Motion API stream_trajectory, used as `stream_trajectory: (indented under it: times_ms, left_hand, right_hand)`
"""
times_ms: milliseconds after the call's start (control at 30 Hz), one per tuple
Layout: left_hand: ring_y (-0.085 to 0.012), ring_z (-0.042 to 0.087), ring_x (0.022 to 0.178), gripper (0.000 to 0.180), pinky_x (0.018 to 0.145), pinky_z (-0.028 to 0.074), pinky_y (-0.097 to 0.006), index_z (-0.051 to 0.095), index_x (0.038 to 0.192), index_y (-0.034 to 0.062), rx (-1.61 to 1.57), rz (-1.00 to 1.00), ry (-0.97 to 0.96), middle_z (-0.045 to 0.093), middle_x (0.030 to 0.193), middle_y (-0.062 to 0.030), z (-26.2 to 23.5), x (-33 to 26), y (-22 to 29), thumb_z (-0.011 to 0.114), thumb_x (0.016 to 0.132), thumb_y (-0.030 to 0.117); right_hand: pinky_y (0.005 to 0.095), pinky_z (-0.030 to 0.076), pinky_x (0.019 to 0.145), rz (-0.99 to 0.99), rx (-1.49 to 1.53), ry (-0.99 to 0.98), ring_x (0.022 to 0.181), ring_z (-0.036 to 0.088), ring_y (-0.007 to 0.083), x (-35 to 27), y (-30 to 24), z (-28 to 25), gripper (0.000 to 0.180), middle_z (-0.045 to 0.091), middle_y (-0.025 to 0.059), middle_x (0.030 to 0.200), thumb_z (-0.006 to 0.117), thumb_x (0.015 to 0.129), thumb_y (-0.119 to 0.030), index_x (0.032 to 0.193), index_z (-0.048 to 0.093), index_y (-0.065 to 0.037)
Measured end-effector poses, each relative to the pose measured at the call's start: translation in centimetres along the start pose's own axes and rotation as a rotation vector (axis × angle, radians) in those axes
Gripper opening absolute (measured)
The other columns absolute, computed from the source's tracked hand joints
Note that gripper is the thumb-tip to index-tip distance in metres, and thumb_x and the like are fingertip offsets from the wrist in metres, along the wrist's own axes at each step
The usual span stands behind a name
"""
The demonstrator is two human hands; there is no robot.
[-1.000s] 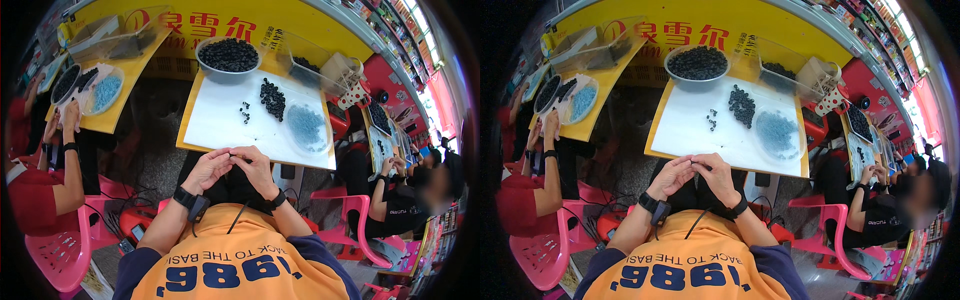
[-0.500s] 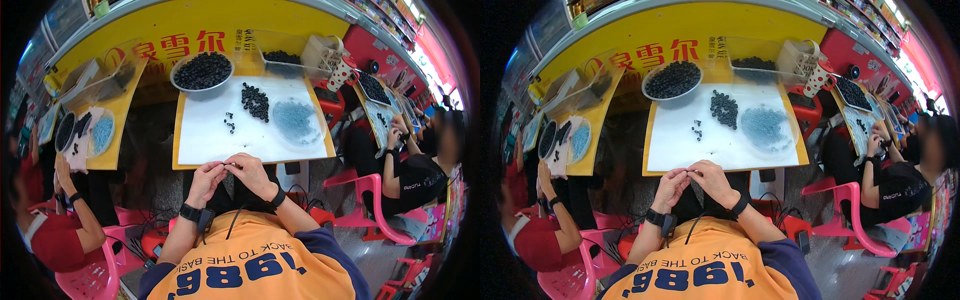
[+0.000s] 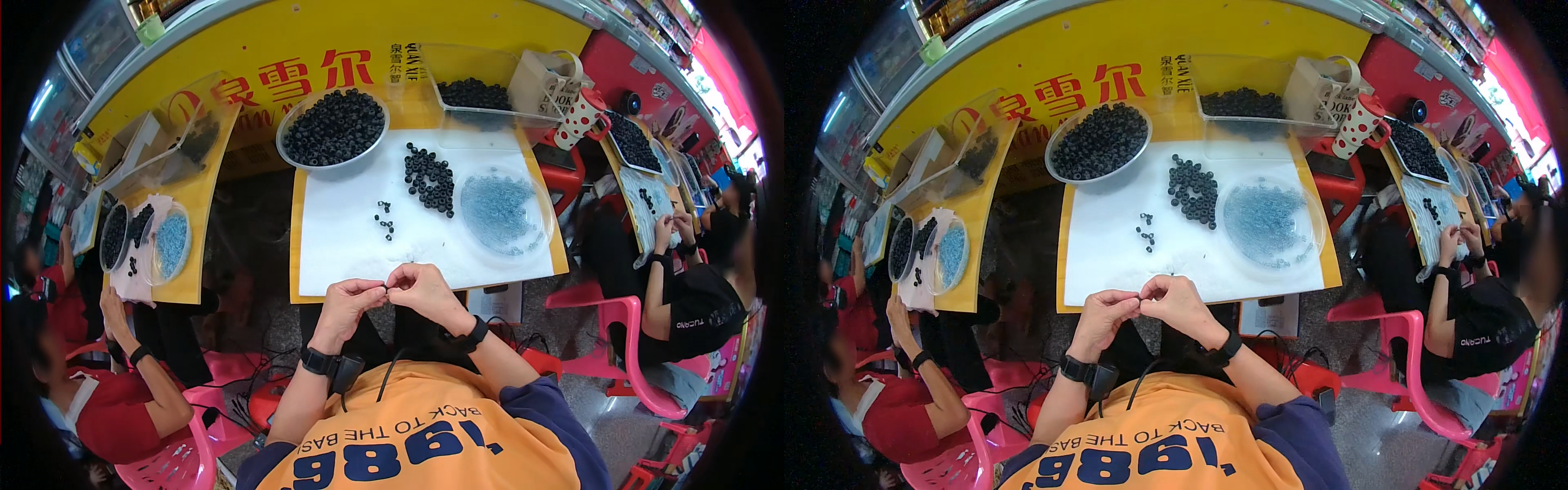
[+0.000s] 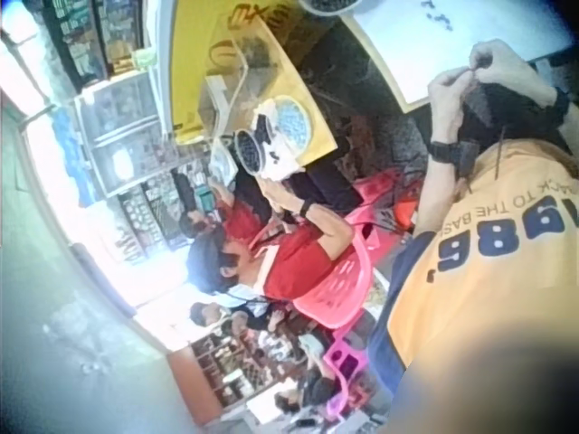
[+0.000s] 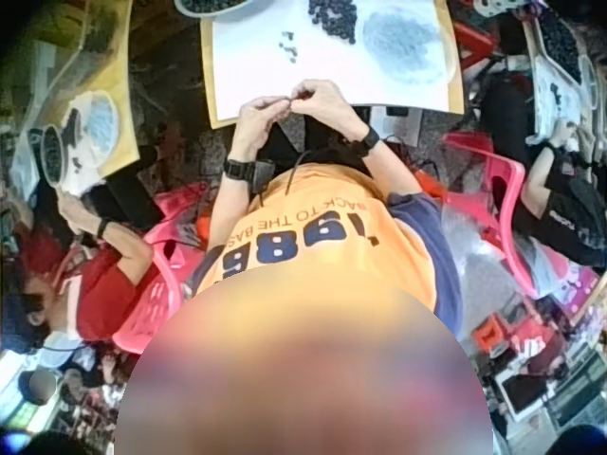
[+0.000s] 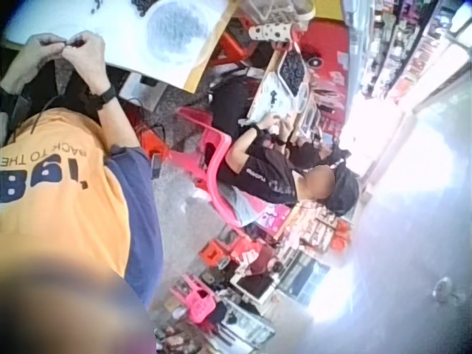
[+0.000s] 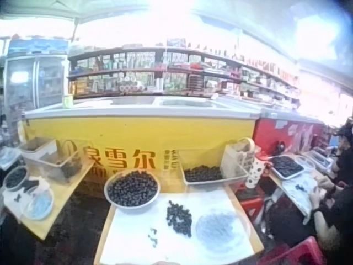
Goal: Sorting and inspecting small rubber gaskets and plastic components at a manufacturing workstation.
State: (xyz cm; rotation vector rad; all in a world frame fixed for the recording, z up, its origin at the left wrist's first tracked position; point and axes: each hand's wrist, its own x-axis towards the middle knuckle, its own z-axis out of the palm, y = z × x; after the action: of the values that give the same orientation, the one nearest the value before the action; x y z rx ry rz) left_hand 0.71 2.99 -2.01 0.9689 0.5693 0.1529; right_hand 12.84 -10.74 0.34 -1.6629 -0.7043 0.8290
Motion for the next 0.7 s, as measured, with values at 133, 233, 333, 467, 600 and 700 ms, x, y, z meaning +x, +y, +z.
stream_trajectory:
  times_ms: [133, 233, 333, 467, 600, 700]
  left_hand:
    - [-0.0158, 0.067, 0.075, 0.014, 0.071, 0.056, -0.025, 0.068, 0.096, -0.0041, 0.024, -0.012, -0.014, 0.069, 0.085, -0.0112, 1.2, 1.2, 0.8, 0.069, 0.082, 0.0]
    - [-0.0149, 0.066, 0.075, 0.016, 0.071, 0.055, -0.025, 0.069, 0.096, -0.0041, 0.121, 0.027, -0.034, 0.07, 0.085, -0.011, 2.2, 2.5, 1.5, 0.07, 0.082, 0.001]
    - [-0.0146, 0.065, 0.076, 0.018, 0.071, 0.054, -0.026, 0.069, 0.097, -0.0036, 0.167, 0.045, -0.058, 0.07, 0.086, -0.0105, 2.3, 3.9, 1.6, 0.072, 0.081, 0.004]
    - [-0.0162, 0.066, 0.077, 0.017, 0.073, 0.055, -0.028, 0.068, 0.098, -0.0043, 0.032, -0.07, -0.067, 0.069, 0.088, -0.0115, 2.1, 5.1, 1.6, 0.07, 0.082, 0.002]
    - [-0.0166, 0.066, 0.078, 0.016, 0.074, 0.055, -0.028, 0.068, 0.098, -0.0038, -0.071, -0.13, -0.078, 0.069, 0.09, -0.0125, 1.4, 5.6, 1.2, 0.069, 0.083, 0.003]
    - [-0.017, 0.066, 0.077, 0.016, 0.075, 0.055, -0.028, 0.068, 0.098, -0.0034, -0.173, -0.181, -0.061, 0.069, 0.089, -0.0122, 1.3, 5.7, 0.6, 0.07, 0.083, 0.003]
  right_hand:
    - [0.0184, 0.046, 0.064, 0.048, 0.093, -0.028, 0.071, 0.056, 0.0038, 1.1, 0.0, -1.3, 0.011, 0.063, -0.001, 0.076, 0.068, 0.076, -0.005, 0.084, 0.064, 0.001]
    - [0.0204, 0.045, 0.062, 0.054, 0.134, 0.064, 0.069, 0.055, 0.0052, 1.2, 0.2, -2.1, 0.016, 0.064, 0.0015, 0.075, 0.07, 0.074, -0.01, 0.084, 0.065, 0.001]
    - [0.02, 0.046, 0.063, 0.041, 0.215, 0.118, 0.07, 0.056, 0.0045, 1.5, 0.9, -2.6, 0.019, 0.064, 0.0003, 0.076, 0.072, 0.075, -0.011, 0.087, 0.066, 0.001]
    - [0.0193, 0.047, 0.065, 0.023, 0.252, 0.121, 0.07, 0.057, 0.0038, 2.1, 0.6, -3.4, 0.018, 0.065, -0.0008, 0.078, 0.073, 0.077, -0.011, 0.089, 0.067, 0.001]
    - [0.0187, 0.047, 0.066, 0.038, 0.211, 0.051, 0.071, 0.058, 0.0045, 3.1, 1.0, -3.8, 0.015, 0.066, 0.0011, 0.08, 0.072, 0.079, -0.009, 0.089, 0.068, 0.001]
    - [0.0186, 0.047, 0.065, 0.083, 0.329, 0.026, 0.072, 0.059, 0.0049, 3.6, 1.6, -3.7, 0.014, 0.066, 0.0019, 0.08, 0.072, 0.078, -0.008, 0.087, 0.067, 0.002]
